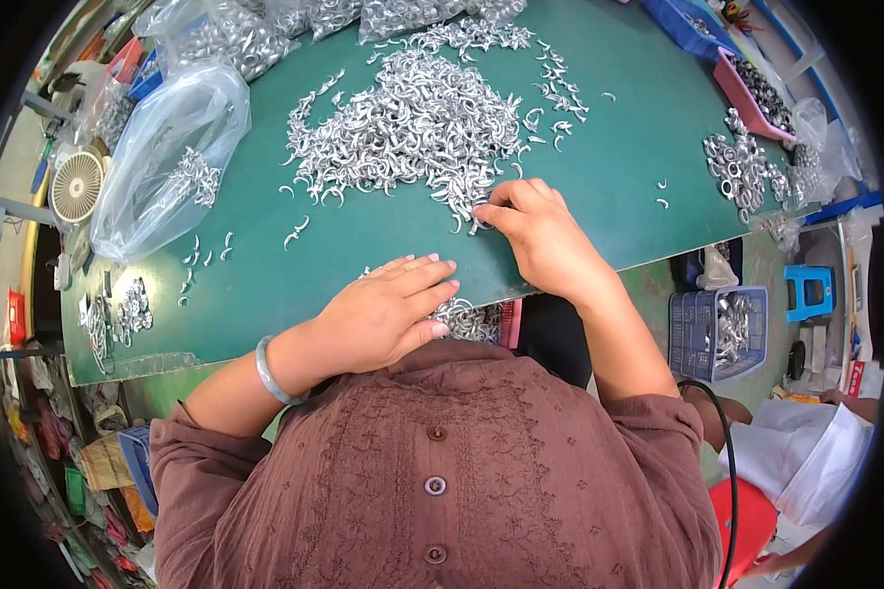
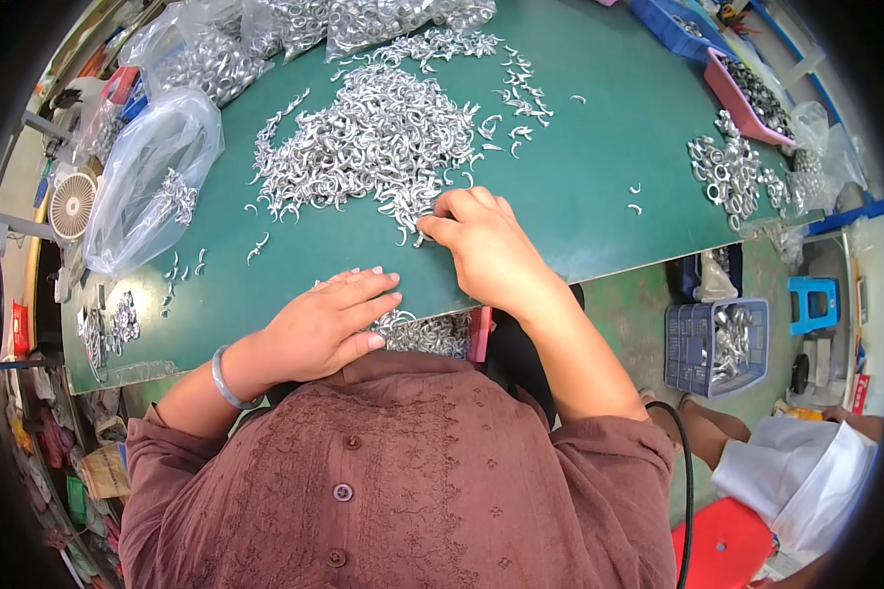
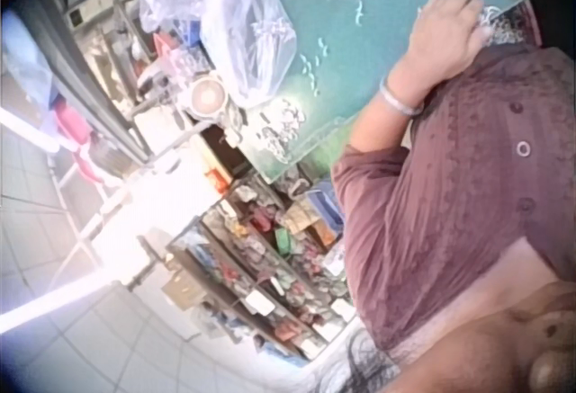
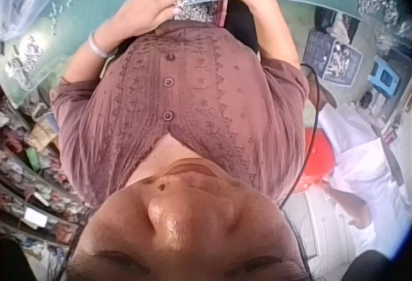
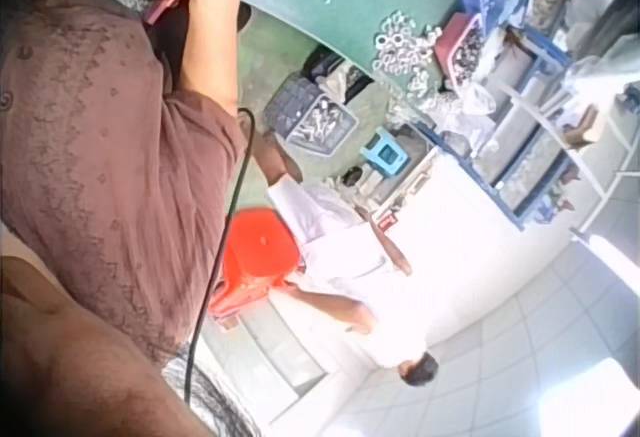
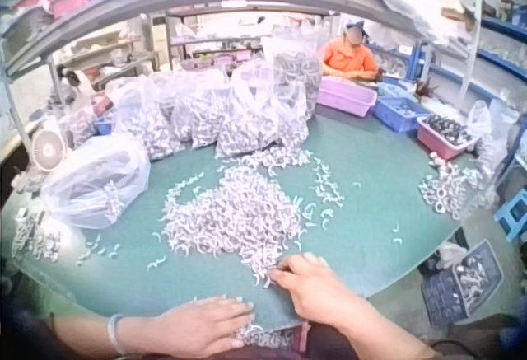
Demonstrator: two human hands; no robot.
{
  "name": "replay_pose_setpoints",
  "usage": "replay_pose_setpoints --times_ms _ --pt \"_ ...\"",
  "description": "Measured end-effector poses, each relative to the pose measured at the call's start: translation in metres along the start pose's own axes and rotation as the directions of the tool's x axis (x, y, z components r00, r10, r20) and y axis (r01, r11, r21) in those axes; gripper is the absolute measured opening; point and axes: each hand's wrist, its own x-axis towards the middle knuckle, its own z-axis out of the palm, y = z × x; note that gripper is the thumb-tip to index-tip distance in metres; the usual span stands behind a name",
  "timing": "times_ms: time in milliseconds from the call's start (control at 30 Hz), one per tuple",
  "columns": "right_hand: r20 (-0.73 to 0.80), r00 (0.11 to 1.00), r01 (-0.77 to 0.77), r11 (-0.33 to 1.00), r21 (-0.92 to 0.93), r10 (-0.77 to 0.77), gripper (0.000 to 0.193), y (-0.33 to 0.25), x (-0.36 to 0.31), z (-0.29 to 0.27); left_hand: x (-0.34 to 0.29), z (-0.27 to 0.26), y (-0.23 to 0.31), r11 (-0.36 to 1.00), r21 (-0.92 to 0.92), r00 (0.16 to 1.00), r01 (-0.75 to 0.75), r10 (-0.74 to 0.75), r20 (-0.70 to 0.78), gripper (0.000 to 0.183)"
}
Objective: The person sorts small metal components by picking them up from a pile and placing them into smaller grouped piles on the table.
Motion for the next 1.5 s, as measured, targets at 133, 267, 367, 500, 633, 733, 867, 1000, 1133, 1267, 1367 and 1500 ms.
replay_pose_setpoints --times_ms 133,267,367,500,633,733,867,1000,1133,1267,1367,1500 --pt "-0.023 1.000 0.003 1.000 -0.025 -0.003 0.027 0.003 -0.001 -0.002 0.002 -0.004 0.001 0.997 -0.073 0.998 0.038 -0.042 -0.048 0.043" --pt "-0.051 0.997 -0.051 0.999 -0.008 0.050 0.024 0.002 -0.001 -0.005 0.023 -0.007 -0.006 0.994 0.106 0.974 0.027 -0.002 -0.226 0.039" --pt "-0.047 0.997 -0.066 0.998 -0.009 0.065 0.024 0.000 -0.004 -0.004 0.037 -0.004 -0.009 0.990 0.132 0.955 0.042 -0.001 -0.296 0.036" --pt "-0.047 0.998 -0.042 0.999 0.002 0.042 0.022 -0.003 -0.008 -0.004 0.045 0.003 -0.013 0.987 0.154 0.959 0.042 0.003 -0.283 0.032" --pt "-0.043 0.998 -0.049 0.999 -0.002 0.049 0.022 -0.003 -0.009 -0.002 0.046 0.003 -0.014 0.988 0.149 0.962 0.040 0.002 -0.273 0.028" --pt "-0.061 0.997 -0.040 0.999 0.020 0.041 0.020 -0.005 -0.007 0.001 0.046 0.003 -0.015 0.992 0.116 0.960 0.051 -0.017 -0.281 0.025" --pt "-0.082 0.997 -0.009 0.998 0.063 0.015 0.014 -0.009 -0.004 0.007 0.045 0.006 -0.018 0.993 0.114 0.948 0.040 -0.002 -0.317 0.021" --pt "-0.081 0.997 -0.001 0.999 0.054 0.006 0.011 -0.012 0.000 0.011 0.046 0.008 -0.021 0.995 0.078 0.932 0.060 -0.028 -0.361 0.018" --pt "-0.113 0.993 -0.010 0.997 0.071 0.018 0.007 -0.007 0.001 0.011 0.049 0.007 -0.020 0.993 0.083 0.909 0.080 -0.038 -0.416 0.016" --pt "-0.112 0.993 -0.028 0.994 0.109 0.040 0.008 -0.007 -0.001 0.010 0.055 0.007 -0.019 0.989 0.099 0.905 0.107 -0.056 -0.421 0.015" --pt "-0.104 0.994 -0.026 0.995 0.098 0.036 0.010 -0.011 -0.001 0.011 0.060 0.009 -0.019 0.987 0.107 0.904 0.119 -0.063 -0.423 0.013" --pt "-0.117 0.993 -0.024 0.999 0.031 0.027 0.010 -0.015 0.000 0.012 0.060 0.010 -0.019 0.987 0.099 0.902 0.127 -0.073 -0.426 0.014"
